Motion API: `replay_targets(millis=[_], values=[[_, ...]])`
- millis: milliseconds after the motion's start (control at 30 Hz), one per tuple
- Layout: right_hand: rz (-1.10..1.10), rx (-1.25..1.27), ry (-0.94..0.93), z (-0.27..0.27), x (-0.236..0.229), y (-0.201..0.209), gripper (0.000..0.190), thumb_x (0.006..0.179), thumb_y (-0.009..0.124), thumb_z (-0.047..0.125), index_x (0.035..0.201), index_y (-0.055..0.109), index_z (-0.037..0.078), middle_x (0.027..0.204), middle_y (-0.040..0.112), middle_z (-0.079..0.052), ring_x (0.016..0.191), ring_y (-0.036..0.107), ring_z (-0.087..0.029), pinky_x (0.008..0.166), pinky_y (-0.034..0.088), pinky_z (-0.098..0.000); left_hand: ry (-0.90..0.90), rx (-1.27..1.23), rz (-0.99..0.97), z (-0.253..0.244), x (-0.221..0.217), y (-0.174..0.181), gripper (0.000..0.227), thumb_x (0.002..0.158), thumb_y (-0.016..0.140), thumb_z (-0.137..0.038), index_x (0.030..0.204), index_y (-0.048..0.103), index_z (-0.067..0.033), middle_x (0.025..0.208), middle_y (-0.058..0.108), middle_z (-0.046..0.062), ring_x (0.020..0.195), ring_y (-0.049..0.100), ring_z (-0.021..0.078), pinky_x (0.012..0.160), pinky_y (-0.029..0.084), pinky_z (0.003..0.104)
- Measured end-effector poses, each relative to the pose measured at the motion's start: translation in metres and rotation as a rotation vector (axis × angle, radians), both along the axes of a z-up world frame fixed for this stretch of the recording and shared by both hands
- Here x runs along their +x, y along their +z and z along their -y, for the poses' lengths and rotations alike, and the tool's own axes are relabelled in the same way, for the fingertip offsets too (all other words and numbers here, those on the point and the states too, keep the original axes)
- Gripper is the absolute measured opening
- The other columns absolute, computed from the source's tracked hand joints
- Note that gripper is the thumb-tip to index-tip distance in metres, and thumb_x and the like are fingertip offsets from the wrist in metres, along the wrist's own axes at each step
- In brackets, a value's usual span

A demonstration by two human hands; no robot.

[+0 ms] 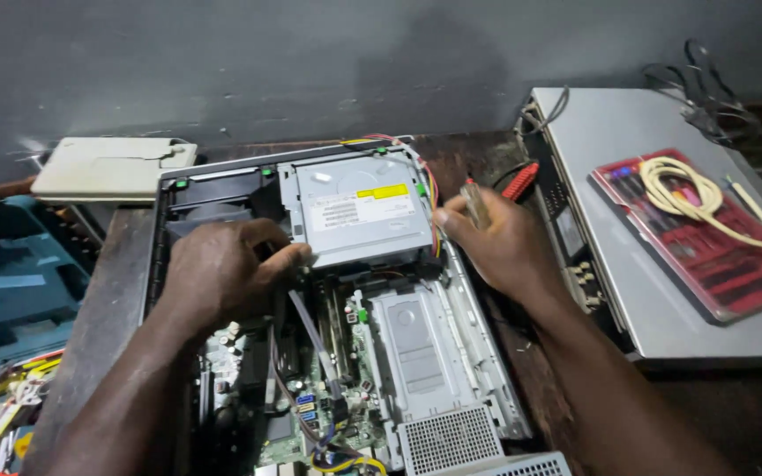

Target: The person works inside an open desktop computer case, using a screwdriver to remove a screw from a RAM module. They then pull the RAM stick out of the motherboard slot and hold it up for inspection. Finally, they pick up a pair of red jumper wires and position them near the motherboard.

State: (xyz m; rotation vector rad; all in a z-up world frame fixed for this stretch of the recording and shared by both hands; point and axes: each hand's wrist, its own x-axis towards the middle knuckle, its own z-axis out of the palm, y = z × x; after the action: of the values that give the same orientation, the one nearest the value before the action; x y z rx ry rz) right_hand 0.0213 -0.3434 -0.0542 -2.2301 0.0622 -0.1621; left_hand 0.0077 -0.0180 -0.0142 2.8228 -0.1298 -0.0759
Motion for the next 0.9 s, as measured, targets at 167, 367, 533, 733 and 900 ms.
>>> replay_targets(millis=[167,367,533,733,900], values=[[-0.039,0.123,0.097,-0.004,0.022,0.001,0.037,0.088,0.081,0.043,0.119,0.082,0.024,0.090,0.082,-0.006,0.087,0.074,-0.017,0.082,0.058,-0.0348,0.024,-0.034,-0.020,0.004,-0.004,0.005,0.033,0.098,0.068,-0.057,0.108,0.085,-0.0297,0.088,0.084,0.011,0.098,0.079,0.0377,0.090,0.059,0.049],[-0.080,0.294,0.197,-0.007,0.036,0.005,0.042,0.088,0.083,0.028,0.123,0.075,0.006,0.089,0.078,-0.008,0.088,0.071,-0.017,0.084,0.055,-0.0313,-0.007,-0.074,0.005,0.000,-0.001,0.001,0.032,0.099,0.070,-0.054,0.108,0.084,-0.0267,0.086,0.083,0.013,0.096,0.077,0.0411,0.087,0.059,0.052],[-0.010,0.207,0.108,-0.001,0.042,-0.015,0.023,0.086,0.086,0.030,0.103,0.078,0.017,0.079,0.075,-0.003,0.077,0.071,-0.013,0.073,0.053,-0.0284,-0.014,-0.043,0.019,0.000,-0.002,0.002,0.032,0.101,0.069,-0.053,0.110,0.084,-0.0269,0.086,0.083,0.012,0.093,0.078,0.0382,0.087,0.059,0.049],[-0.042,0.070,0.036,0.017,0.028,-0.019,0.026,0.092,0.079,0.047,0.112,0.082,0.029,0.079,0.073,-0.004,0.074,0.070,-0.019,0.069,0.055,-0.0342,-0.027,-0.047,0.050,0.000,-0.001,-0.001,0.032,0.101,0.071,-0.052,0.107,0.085,-0.0243,0.084,0.083,0.012,0.091,0.079,0.0376,0.084,0.059,0.049],[0.125,0.480,0.013,0.023,0.007,-0.007,0.025,0.103,0.066,0.038,0.111,0.073,0.015,0.062,0.054,-0.002,0.048,0.054,-0.011,0.043,0.047,-0.0234,-0.017,-0.055,0.025,0.001,-0.002,0.002,0.032,0.102,0.070,-0.052,0.108,0.085,-0.0247,0.084,0.083,0.010,0.088,0.079,0.0346,0.083,0.059,0.045]])
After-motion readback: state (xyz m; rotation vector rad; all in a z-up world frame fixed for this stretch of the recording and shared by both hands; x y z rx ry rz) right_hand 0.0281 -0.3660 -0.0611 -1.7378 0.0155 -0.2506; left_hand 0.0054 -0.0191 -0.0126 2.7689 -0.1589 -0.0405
